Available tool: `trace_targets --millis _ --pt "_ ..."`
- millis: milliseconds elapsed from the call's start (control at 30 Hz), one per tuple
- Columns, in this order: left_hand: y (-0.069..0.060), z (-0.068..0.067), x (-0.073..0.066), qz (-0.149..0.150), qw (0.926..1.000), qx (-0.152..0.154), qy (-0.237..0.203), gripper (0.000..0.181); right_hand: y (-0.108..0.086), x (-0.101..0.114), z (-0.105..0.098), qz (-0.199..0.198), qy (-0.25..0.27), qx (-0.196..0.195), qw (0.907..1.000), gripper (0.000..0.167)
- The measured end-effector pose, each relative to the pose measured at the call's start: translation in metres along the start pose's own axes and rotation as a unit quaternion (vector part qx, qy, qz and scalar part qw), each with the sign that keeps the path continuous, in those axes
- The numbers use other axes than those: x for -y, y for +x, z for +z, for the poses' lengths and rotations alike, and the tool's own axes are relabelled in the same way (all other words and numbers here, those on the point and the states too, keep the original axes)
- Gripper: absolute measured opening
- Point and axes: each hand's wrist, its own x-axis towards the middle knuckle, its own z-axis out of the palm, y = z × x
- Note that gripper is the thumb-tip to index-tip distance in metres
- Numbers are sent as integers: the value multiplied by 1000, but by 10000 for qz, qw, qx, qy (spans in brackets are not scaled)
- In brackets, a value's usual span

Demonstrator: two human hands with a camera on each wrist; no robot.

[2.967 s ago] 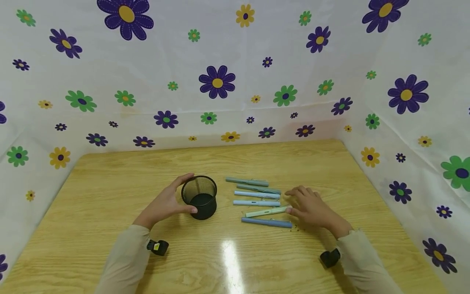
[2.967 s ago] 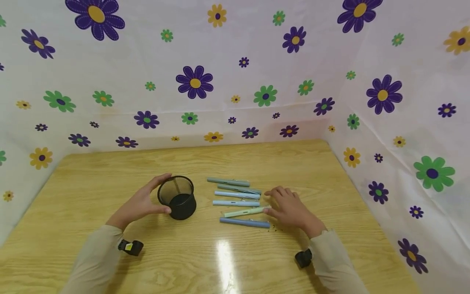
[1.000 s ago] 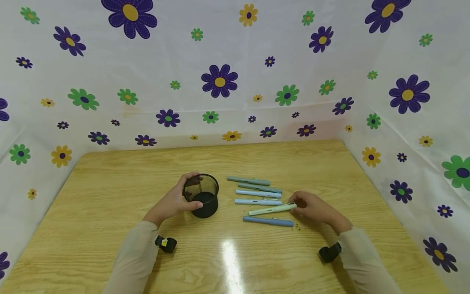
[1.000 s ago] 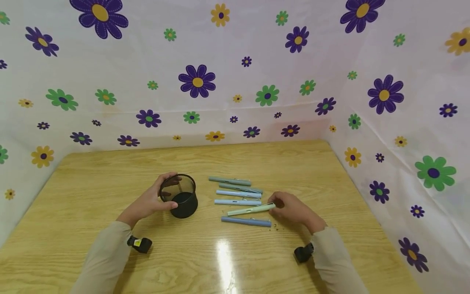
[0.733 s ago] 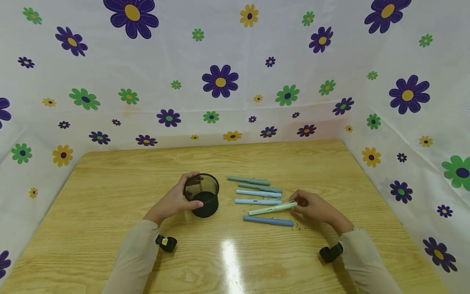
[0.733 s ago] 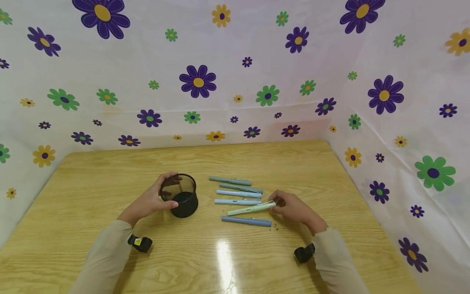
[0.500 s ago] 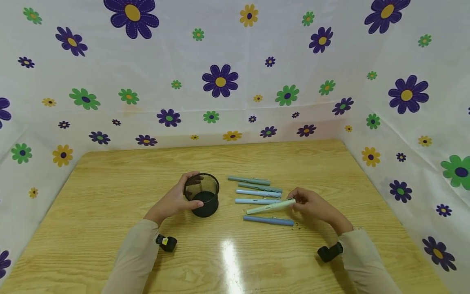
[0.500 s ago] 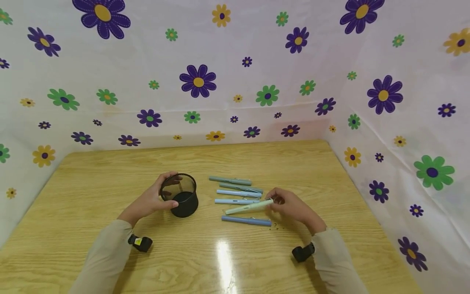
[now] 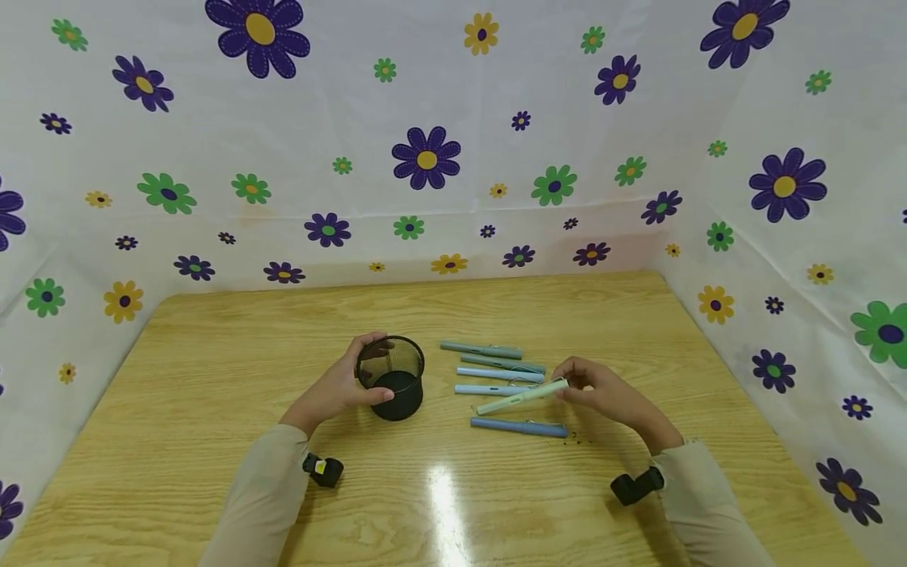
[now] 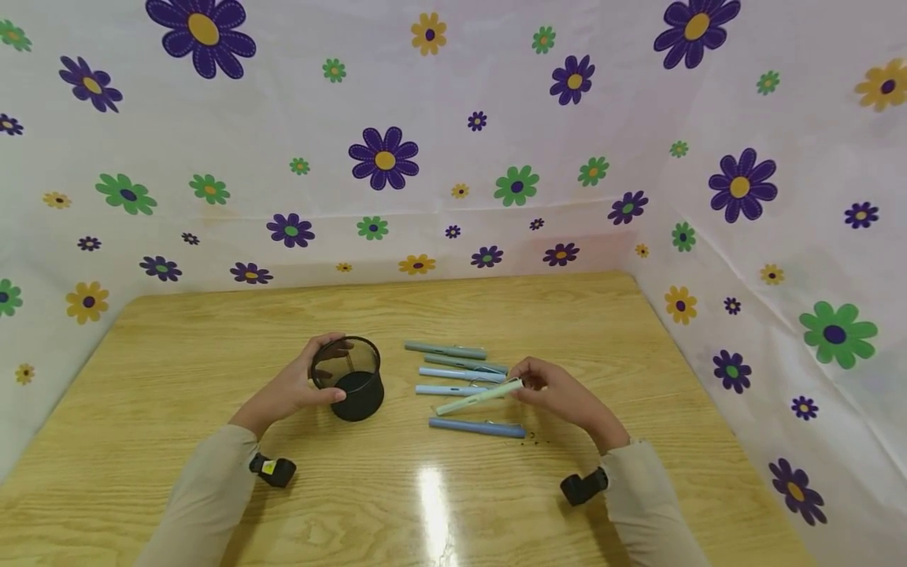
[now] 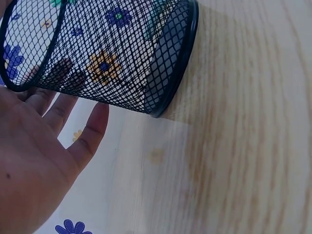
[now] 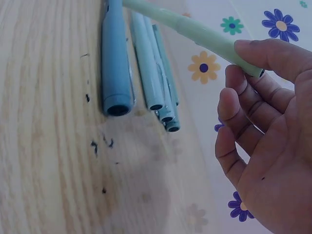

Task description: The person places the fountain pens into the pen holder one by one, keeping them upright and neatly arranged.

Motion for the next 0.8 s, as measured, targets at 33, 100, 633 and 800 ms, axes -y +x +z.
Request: trace_targets --millis 33,100,633,800 --pt "0 0 0 -12 10000 -2 -1 91 0 1 0 -14 -19 -13 10000 16" --pt "0 0 0 -32 10000 -1 -26 92 0 4 0 -64 -70 -52 9999 15" --pt "0 -1 -1 -27 10000 56 49 91 -3 30 -9 -462 -388 -291 9978 9" --pt "-1 -2 0 -91 9999 12 70 90 -3 39 -15 -501 -495 -317 9970 9"
